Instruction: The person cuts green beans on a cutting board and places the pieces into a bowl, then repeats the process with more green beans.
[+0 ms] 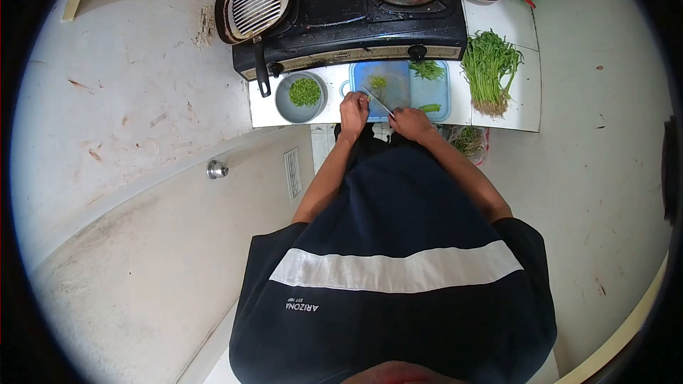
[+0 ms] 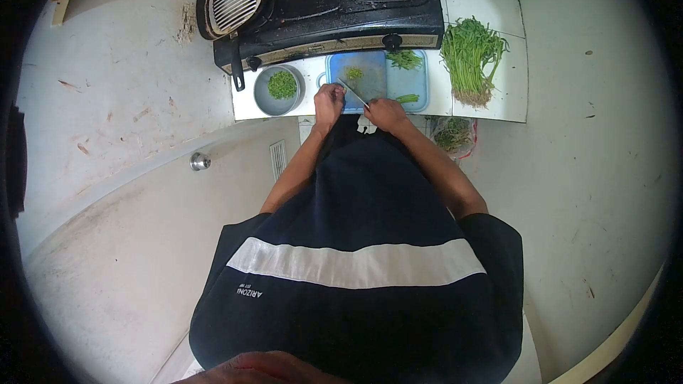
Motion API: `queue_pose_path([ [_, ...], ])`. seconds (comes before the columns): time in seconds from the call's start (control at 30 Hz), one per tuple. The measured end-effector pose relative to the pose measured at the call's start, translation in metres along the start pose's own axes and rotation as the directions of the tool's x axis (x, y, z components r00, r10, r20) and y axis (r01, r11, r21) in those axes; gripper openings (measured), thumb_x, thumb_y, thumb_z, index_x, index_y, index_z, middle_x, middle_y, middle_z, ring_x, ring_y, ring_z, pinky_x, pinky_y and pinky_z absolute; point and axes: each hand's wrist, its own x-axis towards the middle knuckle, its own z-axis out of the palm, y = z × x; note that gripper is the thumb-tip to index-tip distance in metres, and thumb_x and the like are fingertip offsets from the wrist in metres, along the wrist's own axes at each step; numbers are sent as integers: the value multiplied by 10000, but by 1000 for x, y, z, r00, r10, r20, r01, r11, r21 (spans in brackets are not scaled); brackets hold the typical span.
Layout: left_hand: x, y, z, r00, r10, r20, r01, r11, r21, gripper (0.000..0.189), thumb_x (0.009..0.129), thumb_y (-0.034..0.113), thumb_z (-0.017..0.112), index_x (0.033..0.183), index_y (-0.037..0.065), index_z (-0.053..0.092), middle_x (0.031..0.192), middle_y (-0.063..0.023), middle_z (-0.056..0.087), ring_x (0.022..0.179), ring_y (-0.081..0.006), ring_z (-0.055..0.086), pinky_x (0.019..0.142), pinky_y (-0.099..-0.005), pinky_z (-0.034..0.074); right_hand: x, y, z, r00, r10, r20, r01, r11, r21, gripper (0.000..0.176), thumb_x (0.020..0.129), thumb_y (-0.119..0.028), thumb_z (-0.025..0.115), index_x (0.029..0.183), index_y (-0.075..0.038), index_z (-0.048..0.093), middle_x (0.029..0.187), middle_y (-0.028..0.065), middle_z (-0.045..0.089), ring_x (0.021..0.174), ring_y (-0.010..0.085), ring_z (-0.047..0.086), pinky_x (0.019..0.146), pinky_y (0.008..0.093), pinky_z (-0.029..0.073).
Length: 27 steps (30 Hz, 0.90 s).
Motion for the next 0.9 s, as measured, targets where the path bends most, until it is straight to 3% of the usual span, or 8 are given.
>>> queue_pose_path([
  [0.07, 0, 2, -1, 1000, 0, -2, 0, 1000, -7, 82, 873, 1, 677, 926, -47, 717, 866, -186, 680, 749, -282, 699, 716, -371, 557, 0, 2, 5, 998, -56, 18, 56, 998, -4, 435, 1011, -390, 520, 921, 2, 687, 800, 230, 713, 784, 416, 718, 738, 523, 573],
  [0.6, 0, 1, 1, 1000, -10, -8, 10, 1000, -16, 75, 871, 8, 665, 902, -38, 716, 867, -183, 674, 754, -302, 690, 722, -380, 549, 12, -8, 5, 996, -84, -19, 83, 996, -40, 451, 1004, -403, 528, 886, -10, 715, 849, 232, 721, 818, 419, 718, 743, 521, 578],
  [0.67, 1, 1, 0, 1000, -13, -12, 13, 1000, -9, 73, 868, 9, 667, 898, -38, 714, 866, -183, 674, 753, -304, 687, 721, -385, 545, 6, -5, 4, 997, -73, 10, 73, 997, 34, 452, 1008, -397, 521, 898, -6, 720, 885, 235, 726, 843, 413, 720, 759, 516, 579],
  [0.9, 0, -1, 2, 999, 29, -30, -30, 999, -17, 50, 866, -15, 654, 874, -27, 702, 838, -177, 645, 721, -318, 669, 685, -398, 534, 12, -12, -4, 996, -53, 76, 54, 999, -7, 448, 1014, -382, 509, 908, -2, 722, 906, 238, 728, 880, 411, 719, 788, 514, 576],
])
